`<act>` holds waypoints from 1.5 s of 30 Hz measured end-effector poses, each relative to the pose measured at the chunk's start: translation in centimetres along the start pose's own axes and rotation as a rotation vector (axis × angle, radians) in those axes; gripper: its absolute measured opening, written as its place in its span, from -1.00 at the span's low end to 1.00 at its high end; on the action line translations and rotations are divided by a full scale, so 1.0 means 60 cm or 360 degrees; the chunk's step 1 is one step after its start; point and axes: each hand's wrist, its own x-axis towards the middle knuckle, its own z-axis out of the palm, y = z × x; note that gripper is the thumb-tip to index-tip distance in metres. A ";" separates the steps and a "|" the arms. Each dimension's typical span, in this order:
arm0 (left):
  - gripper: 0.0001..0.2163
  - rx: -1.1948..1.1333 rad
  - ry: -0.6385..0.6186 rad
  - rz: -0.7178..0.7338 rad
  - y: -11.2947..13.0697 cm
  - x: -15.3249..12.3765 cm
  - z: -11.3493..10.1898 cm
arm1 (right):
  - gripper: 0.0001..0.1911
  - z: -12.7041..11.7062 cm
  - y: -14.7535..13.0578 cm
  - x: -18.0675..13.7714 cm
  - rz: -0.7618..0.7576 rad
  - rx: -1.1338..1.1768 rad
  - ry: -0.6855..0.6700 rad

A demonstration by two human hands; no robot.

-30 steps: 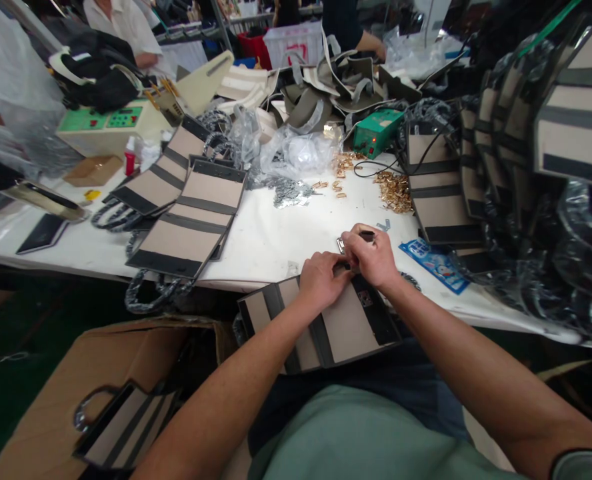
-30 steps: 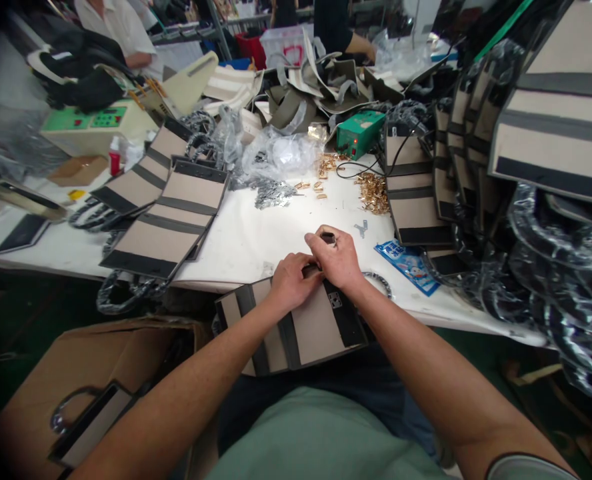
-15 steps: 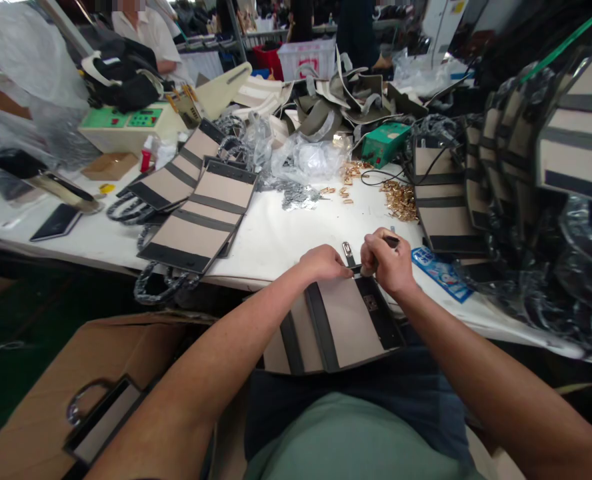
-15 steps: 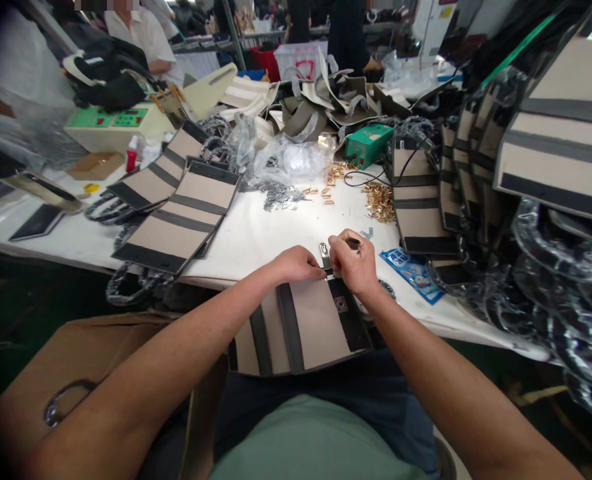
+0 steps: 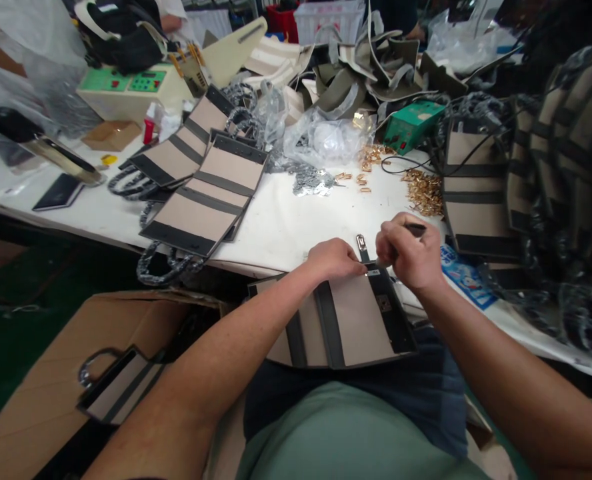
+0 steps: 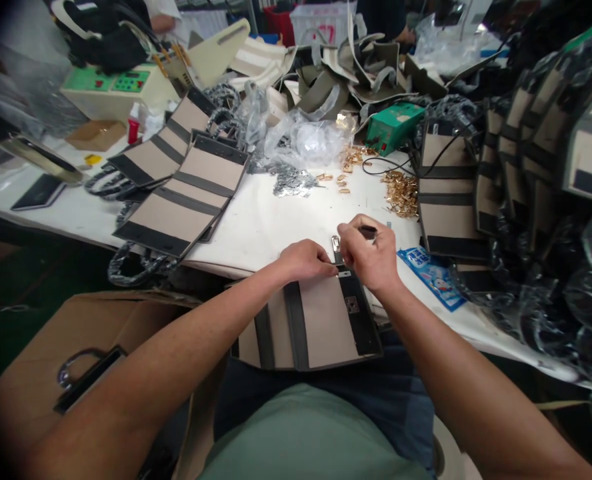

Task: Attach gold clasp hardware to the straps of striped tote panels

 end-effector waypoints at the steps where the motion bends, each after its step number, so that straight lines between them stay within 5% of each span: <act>1: -0.71 -0.0015 0.0006 0.0015 -0.001 0.001 0.001 | -0.60 -0.001 -0.003 -0.001 -0.0029 0.0037 0.0006; 8: -0.72 -0.0027 -0.0003 -0.0022 0.001 -0.001 -0.002 | -0.60 -0.002 0.016 -0.018 0.0075 0.0001 0.0021; 13: -0.70 -0.0024 0.0010 0.0015 -0.002 -0.001 -0.001 | -0.63 0.008 -0.003 -0.017 -0.0075 0.0082 -0.0005; 20: -0.61 0.0130 0.0016 0.0074 -0.011 0.018 0.013 | -0.68 0.030 -0.018 -0.028 -0.0154 -0.0529 -0.0308; 27: -0.60 0.0153 0.0048 0.0109 -0.010 0.010 0.010 | -0.69 0.025 -0.007 -0.023 -0.0174 -0.0671 -0.0347; 37: -0.79 -0.0074 0.0073 0.0176 -0.017 -0.006 0.007 | -0.56 0.004 -0.022 -0.015 -0.0089 0.0190 -0.0079; 45: -0.79 -0.0050 0.0070 0.0073 -0.012 -0.009 0.008 | -0.60 0.016 0.002 -0.024 0.0053 0.0205 -0.0067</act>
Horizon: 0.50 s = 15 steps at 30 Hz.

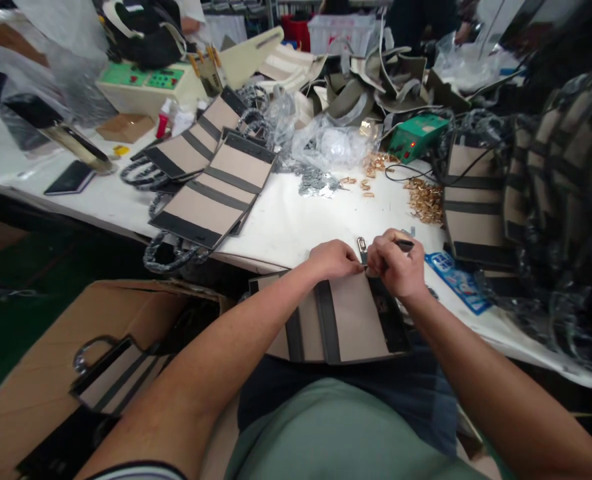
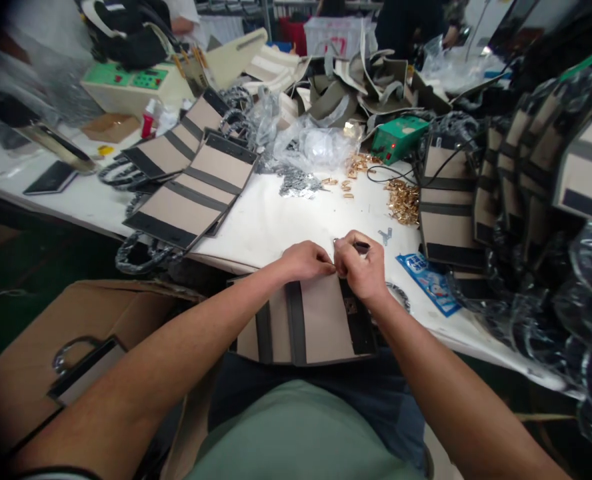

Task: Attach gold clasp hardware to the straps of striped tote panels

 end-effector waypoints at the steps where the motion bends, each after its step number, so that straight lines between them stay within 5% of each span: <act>1: -0.79 -0.0009 0.0004 0.0019 -0.001 0.001 0.001 | -0.61 0.000 -0.002 0.000 -0.0042 0.0009 0.0000; 4: -0.80 -0.0036 0.0045 0.0036 -0.003 0.003 0.003 | -0.61 0.000 -0.007 -0.001 -0.0169 0.0052 0.0029; 15: -0.77 0.0005 0.0053 0.0062 -0.006 0.006 0.006 | -0.61 -0.014 0.000 0.008 -0.0070 0.0093 0.0139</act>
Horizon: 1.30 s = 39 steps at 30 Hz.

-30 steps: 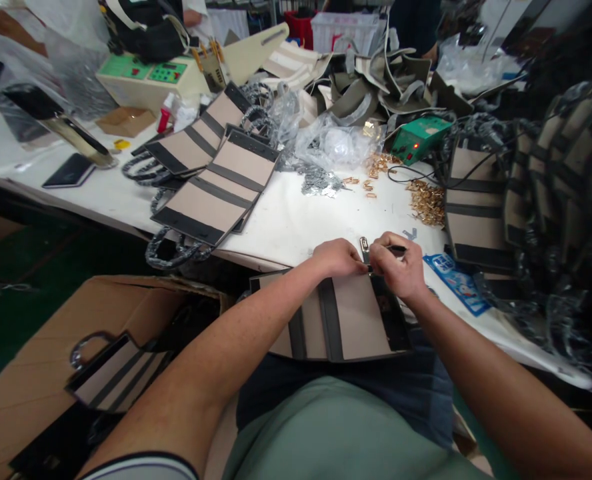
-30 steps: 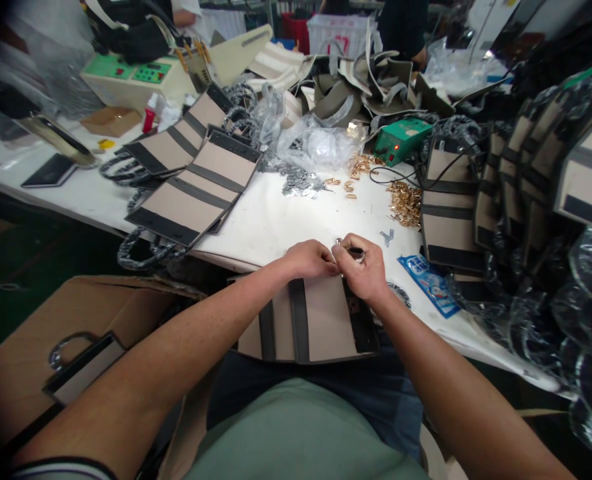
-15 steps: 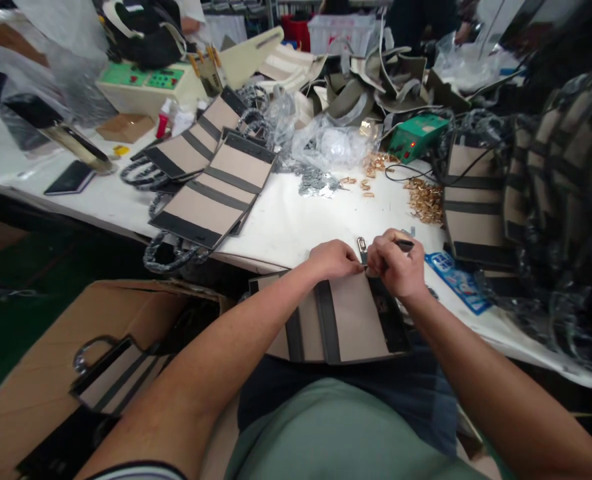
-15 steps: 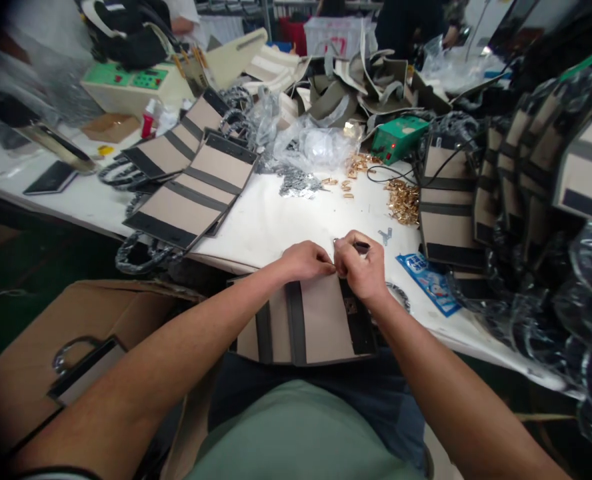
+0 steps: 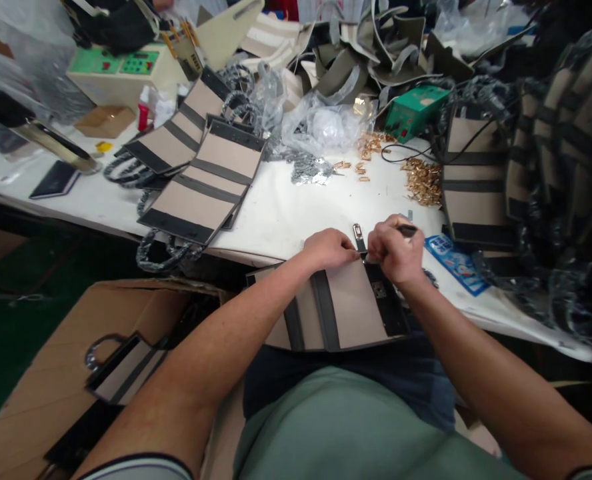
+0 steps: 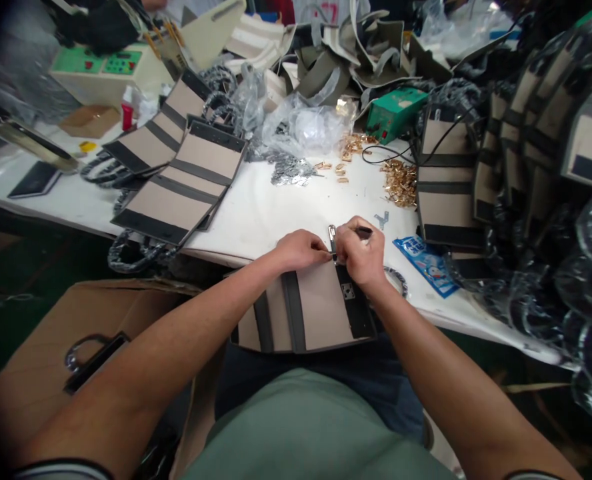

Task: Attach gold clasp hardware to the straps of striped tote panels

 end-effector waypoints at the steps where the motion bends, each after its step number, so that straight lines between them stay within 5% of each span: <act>1: -0.77 0.0008 -0.0017 -0.0011 0.000 0.000 0.000 | -0.61 -0.001 0.000 0.000 0.0038 -0.0029 -0.0017; 12: -0.79 -0.0014 0.0054 -0.0023 0.000 -0.003 0.007 | -0.67 0.004 0.021 -0.008 0.0047 -0.0296 -0.0139; 15: -0.74 0.0114 0.0435 0.0120 0.002 -0.042 0.032 | -0.68 0.003 0.024 -0.009 0.0019 -0.0316 -0.0156; 17: -0.67 0.0223 0.0747 0.0373 0.002 -0.089 0.064 | -0.68 0.003 0.020 -0.010 0.0002 -0.0329 -0.0158; 19: -0.58 0.0314 0.0843 0.0687 -0.001 -0.142 0.104 | -0.68 0.003 0.017 -0.011 -0.0004 -0.0345 -0.0169; 22: -0.32 0.0447 0.0695 0.0927 -0.003 -0.206 0.157 | -0.68 0.003 0.015 -0.012 0.0015 -0.0361 -0.0176; 25: -0.23 0.0615 0.0567 0.0843 0.002 -0.226 0.183 | -0.68 0.003 0.013 -0.011 0.0027 -0.0370 -0.0186; 39: -0.13 0.0803 0.0235 0.0723 0.033 -0.212 0.161 | -0.68 0.006 0.002 -0.006 0.0094 -0.0363 -0.0215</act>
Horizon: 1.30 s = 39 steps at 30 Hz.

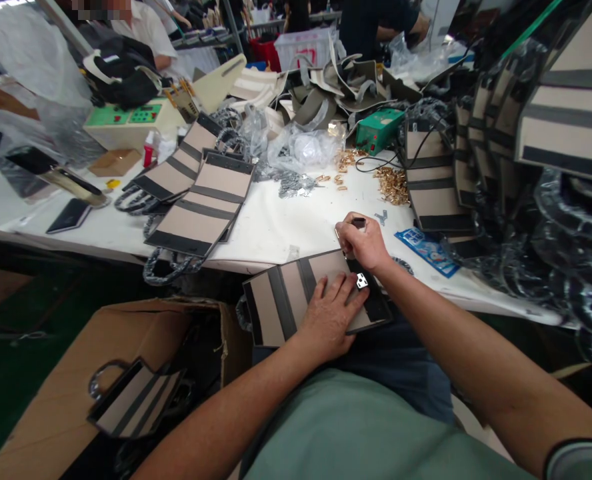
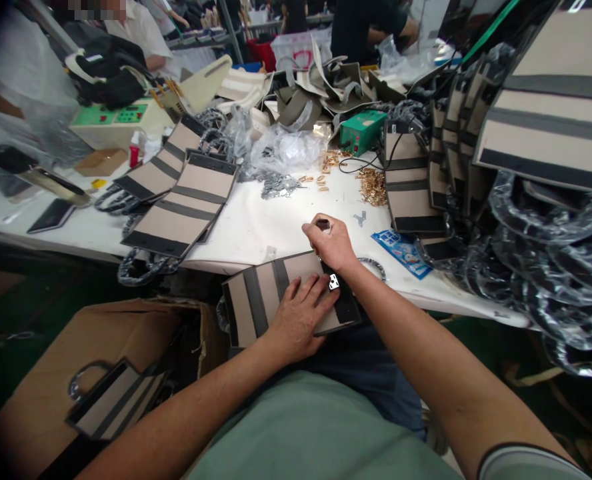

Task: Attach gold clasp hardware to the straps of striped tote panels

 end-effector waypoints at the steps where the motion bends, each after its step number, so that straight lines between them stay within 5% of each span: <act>1: -0.13 0.0002 -0.0003 -0.0003 0.000 0.001 0.000 | -0.68 0.000 0.000 0.000 0.0001 0.0005 -0.0007; 39: -0.17 0.0058 -0.0085 -0.0004 0.003 0.007 -0.020 | -0.69 0.002 -0.011 0.004 0.0070 -0.0115 -0.0004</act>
